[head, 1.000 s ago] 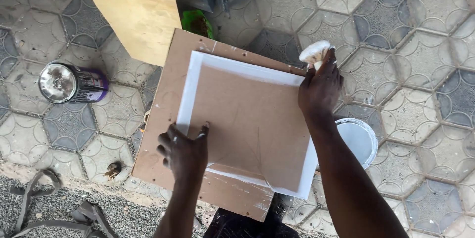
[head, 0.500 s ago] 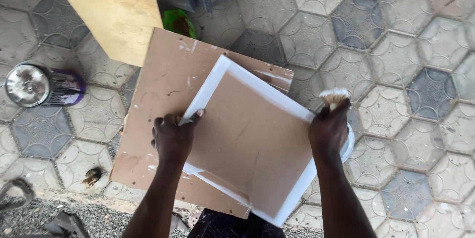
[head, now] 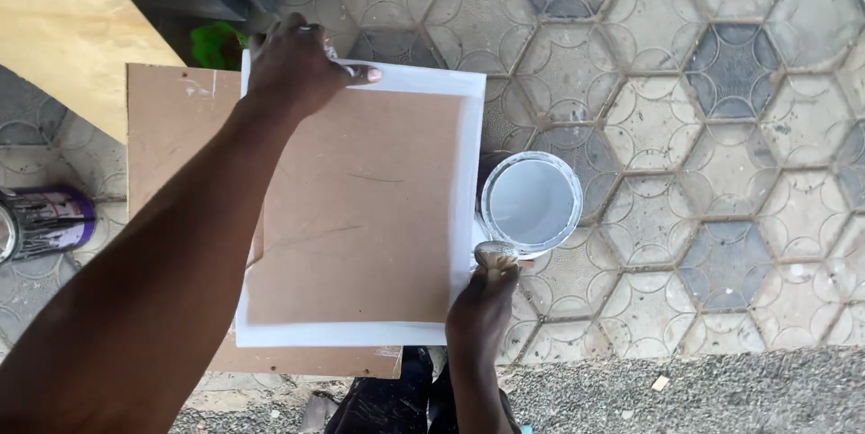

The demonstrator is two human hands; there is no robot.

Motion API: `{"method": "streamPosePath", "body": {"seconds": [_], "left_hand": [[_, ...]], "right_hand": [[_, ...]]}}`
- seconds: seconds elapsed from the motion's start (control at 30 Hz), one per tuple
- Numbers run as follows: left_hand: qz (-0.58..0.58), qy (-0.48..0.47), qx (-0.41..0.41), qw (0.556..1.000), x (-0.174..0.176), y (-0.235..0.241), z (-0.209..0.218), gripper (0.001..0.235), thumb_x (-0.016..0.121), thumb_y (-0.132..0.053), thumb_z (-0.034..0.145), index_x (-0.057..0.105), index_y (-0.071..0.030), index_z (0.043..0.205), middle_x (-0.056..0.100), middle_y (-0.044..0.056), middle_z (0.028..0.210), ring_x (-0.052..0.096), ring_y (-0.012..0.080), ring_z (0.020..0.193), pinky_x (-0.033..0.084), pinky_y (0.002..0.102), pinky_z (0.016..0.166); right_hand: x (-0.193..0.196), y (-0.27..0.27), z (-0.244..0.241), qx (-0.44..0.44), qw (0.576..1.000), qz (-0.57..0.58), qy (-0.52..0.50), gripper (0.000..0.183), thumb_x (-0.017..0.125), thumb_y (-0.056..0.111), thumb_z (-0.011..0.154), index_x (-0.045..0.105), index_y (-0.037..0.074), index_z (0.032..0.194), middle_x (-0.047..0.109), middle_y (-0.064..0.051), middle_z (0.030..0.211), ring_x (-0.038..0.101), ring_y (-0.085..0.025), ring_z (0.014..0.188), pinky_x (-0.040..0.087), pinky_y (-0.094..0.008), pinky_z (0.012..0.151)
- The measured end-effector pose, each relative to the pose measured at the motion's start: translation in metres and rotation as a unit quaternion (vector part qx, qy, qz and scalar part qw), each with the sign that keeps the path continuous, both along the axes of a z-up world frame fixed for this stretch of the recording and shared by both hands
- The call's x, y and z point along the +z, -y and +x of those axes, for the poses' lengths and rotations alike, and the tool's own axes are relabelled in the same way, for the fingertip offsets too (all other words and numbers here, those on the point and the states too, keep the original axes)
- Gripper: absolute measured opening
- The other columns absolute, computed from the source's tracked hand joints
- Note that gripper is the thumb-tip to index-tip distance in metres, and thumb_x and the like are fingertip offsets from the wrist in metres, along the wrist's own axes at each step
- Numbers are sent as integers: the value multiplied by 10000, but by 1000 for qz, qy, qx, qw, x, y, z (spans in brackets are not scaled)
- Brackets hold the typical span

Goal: The person paints a rectangular white wooden board with white paint using a round brush. They dip the brush into a paint bucket, apply paint to the board's surface and edges, flip the board to paint the other side, and place the finished board on a wooden rack.

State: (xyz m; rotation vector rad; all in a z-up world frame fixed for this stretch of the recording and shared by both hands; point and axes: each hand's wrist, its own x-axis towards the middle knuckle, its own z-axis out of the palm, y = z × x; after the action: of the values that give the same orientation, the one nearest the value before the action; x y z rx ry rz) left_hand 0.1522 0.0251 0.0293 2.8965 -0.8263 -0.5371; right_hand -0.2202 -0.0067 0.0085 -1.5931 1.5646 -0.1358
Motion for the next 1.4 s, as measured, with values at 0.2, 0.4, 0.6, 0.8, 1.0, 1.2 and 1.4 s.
{"method": "streamPosePath", "body": {"seconds": [0.2,0.4,0.6,0.8,1.0,1.2,1.4], "left_hand": [[-37,53,-11,998,0,-32,-55,835,723,-786,809,739,-13,1124,651,162,1223,557,396,1219,347,539,979],[-75,67,24,995,-13,-47,-82,809,768,-791,732,746,-56,1070,625,136,1194,567,381,1170,400,548,993],[-176,141,3,974,-23,-78,-104,432,823,-390,804,746,-117,1131,614,96,1151,586,337,1092,425,477,1005],[-265,96,123,952,-8,-113,-174,575,750,-260,899,569,-53,1405,488,148,1566,397,340,1487,365,507,1165],[-141,-64,658,737,90,-127,-259,951,612,-513,915,123,-138,1639,-17,80,1715,468,406,1389,475,656,948],[-414,-236,831,286,65,-157,-324,809,327,-629,991,351,-78,1583,554,223,1498,541,411,1377,451,591,1109],[-404,-278,828,271,58,-163,-334,651,340,-472,1082,425,-6,1527,605,328,1385,616,472,1245,498,635,1076]], "right_hand": [[9,-5,-41,-11,1000,17,-21,308,433,158,1031,429,50,1319,722,-278,1107,718,-503,920,590,-622,695],[25,-12,-46,-30,997,59,-44,350,438,254,1009,468,95,1320,697,-288,1211,673,-541,1014,507,-638,794],[-9,-15,-62,-18,999,1,-38,478,487,240,1008,438,48,1443,659,-292,1230,613,-537,1097,489,-593,840],[15,-2,-37,9,1000,14,-20,393,460,216,1005,487,63,1366,674,-228,1085,625,-437,899,453,-570,762],[20,7,-9,-27,999,25,-2,241,437,238,1018,551,125,1198,735,-93,1254,663,-395,1082,461,-528,852],[-3,26,-10,-19,998,-29,43,309,477,317,1063,590,76,1220,705,-167,1229,656,-387,1101,467,-537,851],[-52,78,-5,79,986,-118,84,288,538,285,1122,529,-2,1102,617,-215,967,558,-347,835,420,-513,749]]}}
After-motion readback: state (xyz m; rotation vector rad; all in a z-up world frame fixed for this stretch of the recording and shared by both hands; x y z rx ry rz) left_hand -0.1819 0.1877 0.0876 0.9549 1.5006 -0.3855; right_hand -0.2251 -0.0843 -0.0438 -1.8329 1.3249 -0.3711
